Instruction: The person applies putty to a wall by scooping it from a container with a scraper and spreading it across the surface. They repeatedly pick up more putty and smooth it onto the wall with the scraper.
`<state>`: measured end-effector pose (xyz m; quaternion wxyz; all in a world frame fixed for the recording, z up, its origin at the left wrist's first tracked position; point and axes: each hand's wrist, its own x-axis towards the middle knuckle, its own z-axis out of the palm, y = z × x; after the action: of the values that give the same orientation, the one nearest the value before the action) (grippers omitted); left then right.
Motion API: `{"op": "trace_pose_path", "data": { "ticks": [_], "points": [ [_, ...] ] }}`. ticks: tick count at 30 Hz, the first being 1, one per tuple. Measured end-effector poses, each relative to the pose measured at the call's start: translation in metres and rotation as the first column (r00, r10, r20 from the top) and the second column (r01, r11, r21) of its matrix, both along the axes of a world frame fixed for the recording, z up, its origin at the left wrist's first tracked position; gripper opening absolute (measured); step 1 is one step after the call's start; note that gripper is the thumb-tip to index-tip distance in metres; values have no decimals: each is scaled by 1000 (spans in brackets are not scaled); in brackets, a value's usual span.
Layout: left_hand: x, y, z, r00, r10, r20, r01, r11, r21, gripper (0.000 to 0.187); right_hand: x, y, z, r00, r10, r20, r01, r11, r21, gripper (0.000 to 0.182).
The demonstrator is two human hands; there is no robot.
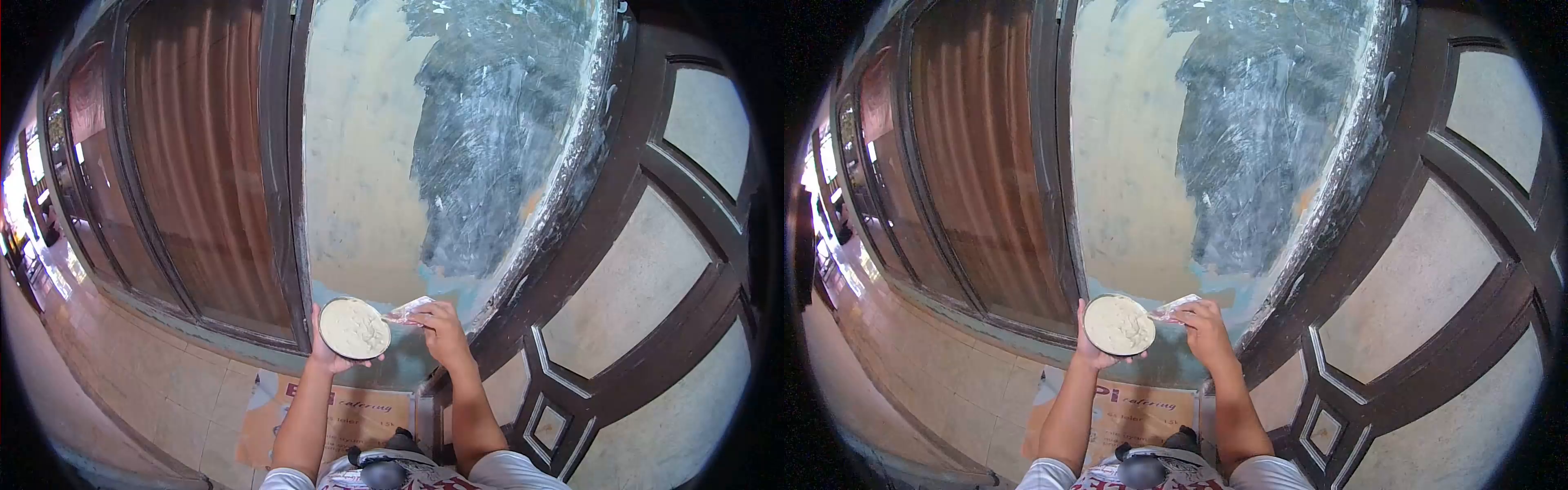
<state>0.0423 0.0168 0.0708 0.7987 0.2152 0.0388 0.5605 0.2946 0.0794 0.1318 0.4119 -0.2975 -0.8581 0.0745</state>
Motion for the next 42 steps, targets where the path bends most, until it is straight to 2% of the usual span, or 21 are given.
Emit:
{"op": "trace_pose_path", "data": {
  "ticks": [5,8,10,20,31,42],
  "points": [
    [1,5,2,997,-62,36,61,998,9,113,-6,-2,-5,999,32,11,-31,997,-69,41],
    [3,3,7,998,4,-55,-4,1000,2,116,-9,0,-7,998,24,50,-22,999,-33,39],
    [3,4,8,999,-11,-37,11,1000,5,116,-9,2,-9,998,38,48,-38,999,-10,46],
    [6,3,7,999,-30,-27,30,999,14,114,-13,-1,-12,1000,22,7,-22,1000,-2,42],
    [7,1,7,999,-38,-36,39,999,27,115,-17,-3,-16,999,23,-27,-22,999,41,48],
    [6,-1,2,995,-15,-101,17,1000,12,116,-21,-4,-22,999,25,-21,-24,999,44,47]
  ]
}}
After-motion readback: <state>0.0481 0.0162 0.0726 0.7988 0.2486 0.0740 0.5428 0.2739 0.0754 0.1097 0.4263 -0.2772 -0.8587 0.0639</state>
